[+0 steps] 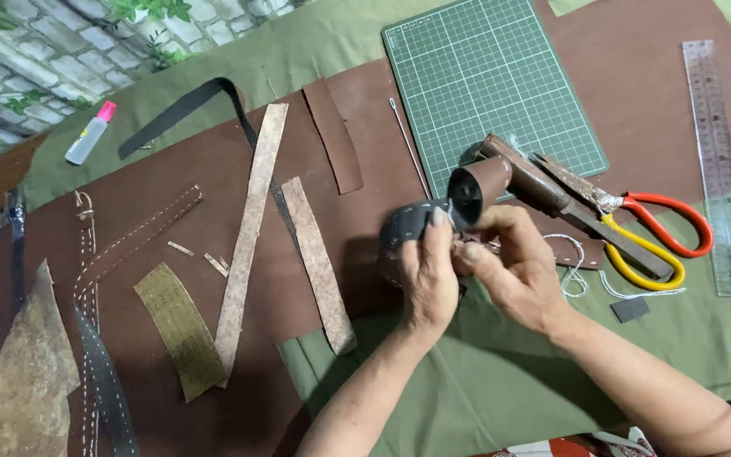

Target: Hand-stitching a leather strap using an awl to punch holes and a needle to pull thread through.

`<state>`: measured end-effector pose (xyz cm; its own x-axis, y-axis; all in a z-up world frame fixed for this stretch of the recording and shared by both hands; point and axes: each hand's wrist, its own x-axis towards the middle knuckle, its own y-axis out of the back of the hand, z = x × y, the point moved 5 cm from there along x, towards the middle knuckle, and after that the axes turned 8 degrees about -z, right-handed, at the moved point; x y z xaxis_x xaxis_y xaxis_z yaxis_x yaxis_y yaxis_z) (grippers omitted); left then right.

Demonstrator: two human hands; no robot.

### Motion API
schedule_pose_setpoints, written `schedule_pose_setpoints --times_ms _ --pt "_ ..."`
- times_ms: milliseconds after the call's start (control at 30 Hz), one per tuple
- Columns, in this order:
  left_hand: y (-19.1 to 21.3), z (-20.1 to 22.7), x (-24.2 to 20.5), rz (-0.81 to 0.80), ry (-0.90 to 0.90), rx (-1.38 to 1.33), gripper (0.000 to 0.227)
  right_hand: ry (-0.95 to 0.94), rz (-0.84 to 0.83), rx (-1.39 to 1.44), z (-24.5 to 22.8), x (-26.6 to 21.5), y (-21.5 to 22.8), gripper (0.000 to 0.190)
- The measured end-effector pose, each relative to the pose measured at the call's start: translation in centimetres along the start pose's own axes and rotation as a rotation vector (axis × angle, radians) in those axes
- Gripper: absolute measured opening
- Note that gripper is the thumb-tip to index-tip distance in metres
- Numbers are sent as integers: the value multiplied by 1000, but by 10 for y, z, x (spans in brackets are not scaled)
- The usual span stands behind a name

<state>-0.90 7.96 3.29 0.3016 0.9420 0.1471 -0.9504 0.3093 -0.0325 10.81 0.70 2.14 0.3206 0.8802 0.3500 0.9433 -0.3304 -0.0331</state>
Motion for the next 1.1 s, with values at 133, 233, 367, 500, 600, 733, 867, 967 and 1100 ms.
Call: schedule_pose_setpoints --times_ms 133,233,367,500,600,733,867,967,1100 --pt "8 -18 13 -47 260 -61 50 -112 -131 -68 12 6 -4 37" --pt "15 -33 23 -24 266 -189 49 -172 -190 -56 12 10 -12 21" --pt "15 -32 29 -115 366 -372 52 -179 -178 -106 15 10 -11 13" --pt "27 -42 30 -32 410 -460 48 -181 -226 -259 14 6 11 3" --pt "39 -42 33 -54 403 -445 47 -105 -49 -315 -20 17 32 11" --pt "34 -7 20 -152 428 -367 48 81 -133 -470 -46 26 34 52" --pt "32 1 -1 -339 409 -343 50 -7 -363 -277 -47 26 16 41" --pt "57 35 -10 -411 183 0 40 -194 -383 58 -40 21 21 19" --pt "72 95 -29 -163 -435 567 56 -478 -387 451 -24 8 30 13"
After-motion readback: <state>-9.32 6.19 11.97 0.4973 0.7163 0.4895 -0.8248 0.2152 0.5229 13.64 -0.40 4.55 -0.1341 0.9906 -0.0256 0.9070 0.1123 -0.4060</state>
